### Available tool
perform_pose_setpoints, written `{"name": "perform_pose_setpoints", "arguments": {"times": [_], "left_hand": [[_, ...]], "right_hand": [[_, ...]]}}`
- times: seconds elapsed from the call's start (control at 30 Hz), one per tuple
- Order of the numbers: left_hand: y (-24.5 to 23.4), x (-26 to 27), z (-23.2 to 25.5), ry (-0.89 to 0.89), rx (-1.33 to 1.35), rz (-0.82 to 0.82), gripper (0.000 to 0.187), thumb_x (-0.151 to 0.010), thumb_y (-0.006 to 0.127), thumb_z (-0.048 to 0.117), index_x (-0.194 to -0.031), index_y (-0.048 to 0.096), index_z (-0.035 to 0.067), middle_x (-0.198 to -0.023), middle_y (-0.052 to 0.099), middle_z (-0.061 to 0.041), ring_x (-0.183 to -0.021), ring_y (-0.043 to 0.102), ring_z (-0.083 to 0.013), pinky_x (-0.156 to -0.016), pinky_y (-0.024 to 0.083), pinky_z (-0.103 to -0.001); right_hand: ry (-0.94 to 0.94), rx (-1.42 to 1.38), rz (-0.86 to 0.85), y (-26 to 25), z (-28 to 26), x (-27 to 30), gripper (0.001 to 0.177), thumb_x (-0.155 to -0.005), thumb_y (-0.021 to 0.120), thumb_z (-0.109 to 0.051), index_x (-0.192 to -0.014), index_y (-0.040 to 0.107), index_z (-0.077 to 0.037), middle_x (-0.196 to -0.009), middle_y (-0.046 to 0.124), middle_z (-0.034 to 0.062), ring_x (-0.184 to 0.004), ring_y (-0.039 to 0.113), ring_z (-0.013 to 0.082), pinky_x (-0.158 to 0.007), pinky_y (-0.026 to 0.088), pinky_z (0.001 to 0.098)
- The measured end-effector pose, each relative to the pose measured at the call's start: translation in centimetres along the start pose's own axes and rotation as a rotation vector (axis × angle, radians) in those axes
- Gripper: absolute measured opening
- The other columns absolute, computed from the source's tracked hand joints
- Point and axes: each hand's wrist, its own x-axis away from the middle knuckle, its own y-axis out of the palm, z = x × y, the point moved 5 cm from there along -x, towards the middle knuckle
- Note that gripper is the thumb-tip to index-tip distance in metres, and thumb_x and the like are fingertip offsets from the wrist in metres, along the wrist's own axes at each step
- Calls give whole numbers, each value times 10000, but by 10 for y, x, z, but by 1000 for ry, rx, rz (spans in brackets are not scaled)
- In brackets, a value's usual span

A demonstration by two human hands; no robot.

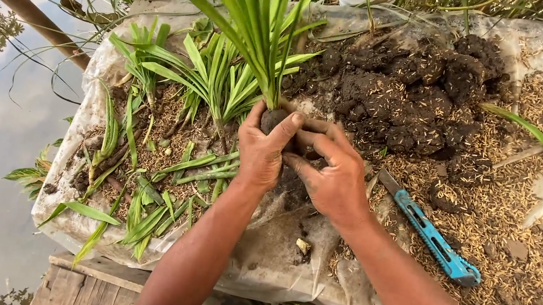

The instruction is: Preparing plant cuttings by manually molding soil around the roots to create root balls for propagation.

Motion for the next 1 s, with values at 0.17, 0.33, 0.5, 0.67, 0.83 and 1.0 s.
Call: {"name": "perform_pose_setpoints", "arguments": {"times": [0.17,0.33,0.5,0.67,0.83,1.0], "left_hand": [[-5,-1,-2,29,3,-55,354,-962,902,274,-1191,713,81,-901,794,-203,-743,801,-259,-705,714,-423],[-16,-13,-29,82,23,-108,348,-1072,773,459,-1094,710,118,-888,735,-113,-771,755,-166,-738,681,-354],[-17,-15,-21,147,38,-60,255,-1097,759,353,-1122,716,103,-862,750,-142,-758,722,-189,-723,647,-378],[13,7,-29,324,-243,-279,360,-1196,501,463,-1192,712,172,-1337,632,-175,-1266,576,-310,-1143,454,-563],[54,34,-3,509,-465,-349,589,-1198,165,625,-1181,598,226,-1794,235,-234,-1671,195,-478,-1332,-89,-771],[59,31,16,478,-303,-189,533,-1245,204,508,-1571,412,142,-1636,467,-168,-1424,567,-334,-1219,430,-609]], "right_hand": [[-25,15,-25,-2,3,-1,356,-936,885,-40,-1280,798,-43,-1298,707,231,-1261,725,407,-1089,609,610],[20,-74,-11,-2,9,-3,420,-877,938,-59,-1270,790,-58,-1319,725,213,-1270,726,372,-1116,576,598],[236,-273,-12,5,-3,-2,434,-1057,749,-349,-1348,717,-29,-1526,587,271,-1470,563,474,-1257,407,706],[271,-304,112,3,-11,0,570,-1145,505,-491,-1479,611,-42,-1546,574,304,-1497,525,509,-1264,363,735],[385,-109,38,8,106,38,666,-1154,479,-526,-1586,516,-20,-1579,527,307,-1502,503,466,-1363,228,593],[435,-585,203,12,28,14,557,-1164,464,-522,-995,700,-47,-912,672,137,-902,660,295,-1130,509,555]]}}
